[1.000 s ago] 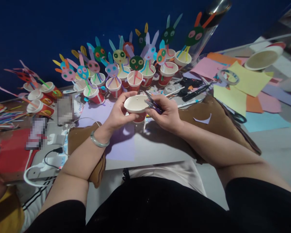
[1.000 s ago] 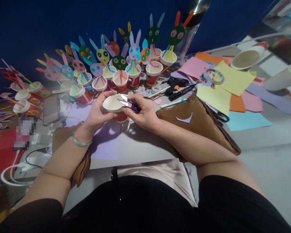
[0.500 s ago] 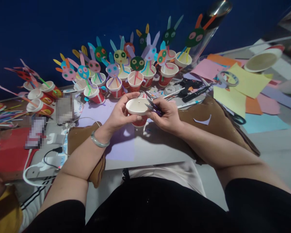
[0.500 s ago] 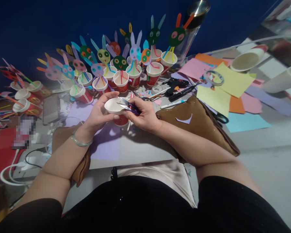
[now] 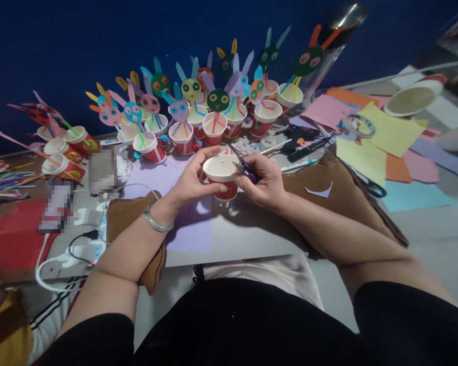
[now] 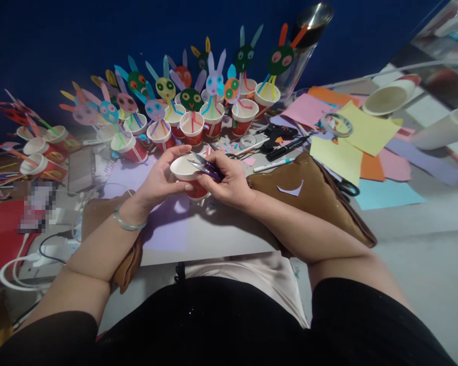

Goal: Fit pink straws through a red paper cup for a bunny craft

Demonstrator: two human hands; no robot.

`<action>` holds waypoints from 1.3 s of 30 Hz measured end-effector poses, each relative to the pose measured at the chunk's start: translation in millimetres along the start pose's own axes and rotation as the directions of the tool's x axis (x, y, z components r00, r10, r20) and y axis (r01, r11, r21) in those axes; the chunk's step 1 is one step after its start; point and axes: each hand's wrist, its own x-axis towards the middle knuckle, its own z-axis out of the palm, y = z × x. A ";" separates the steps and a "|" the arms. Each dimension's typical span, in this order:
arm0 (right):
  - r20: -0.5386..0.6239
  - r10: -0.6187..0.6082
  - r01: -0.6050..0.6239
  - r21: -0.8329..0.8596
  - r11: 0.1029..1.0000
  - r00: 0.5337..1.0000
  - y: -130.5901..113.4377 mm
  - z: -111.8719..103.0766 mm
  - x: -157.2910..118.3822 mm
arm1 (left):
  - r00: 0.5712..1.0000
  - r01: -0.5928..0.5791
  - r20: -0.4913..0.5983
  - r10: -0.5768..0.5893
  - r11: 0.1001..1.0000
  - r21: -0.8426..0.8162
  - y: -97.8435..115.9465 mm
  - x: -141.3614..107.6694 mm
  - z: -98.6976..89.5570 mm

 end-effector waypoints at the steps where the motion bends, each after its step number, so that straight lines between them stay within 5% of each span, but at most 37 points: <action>1: -0.002 -0.007 0.007 0.004 1.000 1.000 0.0 -0.4 0.0 | 1.000 0.003 0.002 -0.003 1.000 -0.006 0.4 -0.2 0.4; 23: -0.004 0.075 -0.075 0.047 0.996 0.997 -3.4 -1.0 2.0 | 0.998 0.004 -0.064 -0.004 1.000 0.000 -4.3 -1.6 6.9; 33: -0.017 0.076 -0.075 0.062 0.995 0.997 -2.3 1.6 0.3 | 0.989 -0.076 -0.118 0.086 0.993 0.092 -6.1 -1.5 11.3; 39: -0.117 0.093 -0.073 0.169 0.983 0.989 1.2 9.5 0.5 | 0.978 -0.116 -0.157 0.135 0.985 0.125 -13.2 0.2 3.5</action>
